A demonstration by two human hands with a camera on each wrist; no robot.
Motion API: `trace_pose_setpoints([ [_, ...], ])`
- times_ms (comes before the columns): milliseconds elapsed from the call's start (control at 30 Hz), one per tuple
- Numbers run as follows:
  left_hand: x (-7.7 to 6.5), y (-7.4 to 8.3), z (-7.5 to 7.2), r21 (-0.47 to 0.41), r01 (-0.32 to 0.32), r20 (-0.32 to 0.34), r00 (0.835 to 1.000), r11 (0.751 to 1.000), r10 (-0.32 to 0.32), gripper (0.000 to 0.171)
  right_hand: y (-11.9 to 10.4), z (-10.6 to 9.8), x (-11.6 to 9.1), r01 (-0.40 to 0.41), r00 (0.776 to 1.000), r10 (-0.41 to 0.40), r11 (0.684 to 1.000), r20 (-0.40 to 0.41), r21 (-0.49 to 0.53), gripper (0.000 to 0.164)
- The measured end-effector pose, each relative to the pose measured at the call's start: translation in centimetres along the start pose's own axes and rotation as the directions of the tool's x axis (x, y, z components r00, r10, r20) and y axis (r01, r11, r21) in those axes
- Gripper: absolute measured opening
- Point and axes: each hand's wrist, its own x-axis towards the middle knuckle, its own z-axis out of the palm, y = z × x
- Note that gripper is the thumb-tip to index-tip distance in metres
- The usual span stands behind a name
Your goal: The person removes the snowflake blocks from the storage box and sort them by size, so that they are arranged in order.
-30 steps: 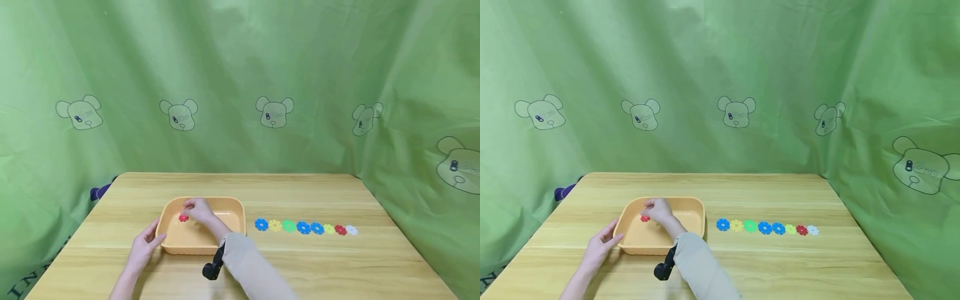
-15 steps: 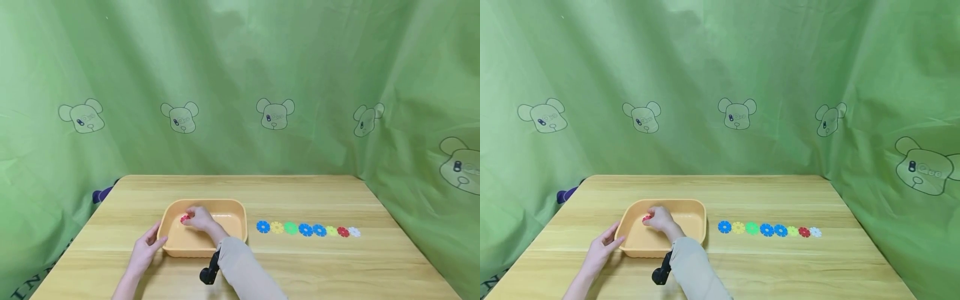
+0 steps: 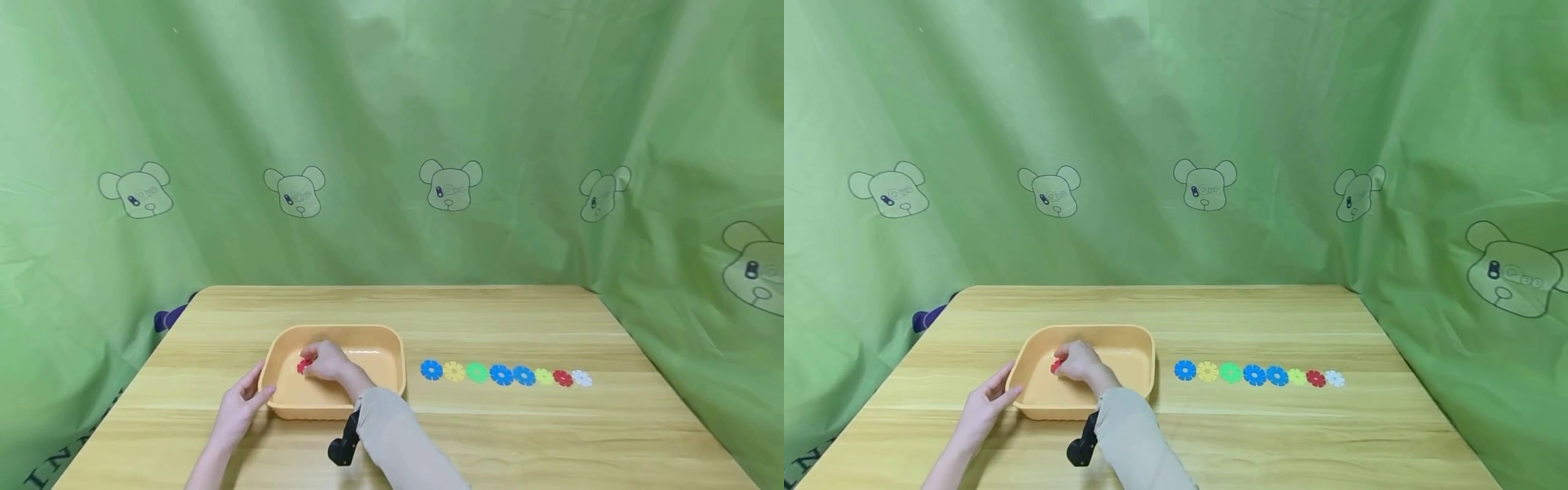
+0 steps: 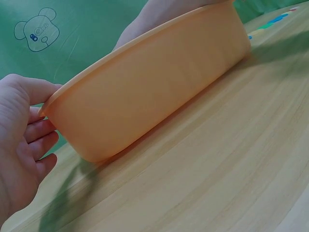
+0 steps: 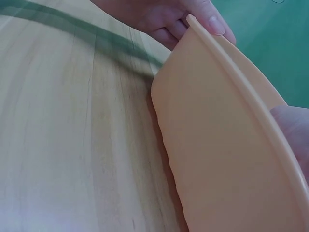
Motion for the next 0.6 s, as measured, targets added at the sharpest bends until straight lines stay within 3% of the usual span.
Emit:
trace_pose_setpoints([
  [300, 0.02, -0.09, -0.14, 0.002, -0.004, -0.004, 1.000, 1.000, 0.004, 0.061, -0.21, 0.26, -0.32, 0.020, 1.000, -0.020, 0.999, 0.013, -0.047, 0.023],
  [600, 0.01, -0.01, 0.02, 0.001, 0.005, 0.002, 1.000, 1.000, -0.005, 0.061, -0.08, 0.21, -0.30, 0.056, 0.998, -0.047, 0.961, 0.039, -0.272, 0.009],
])
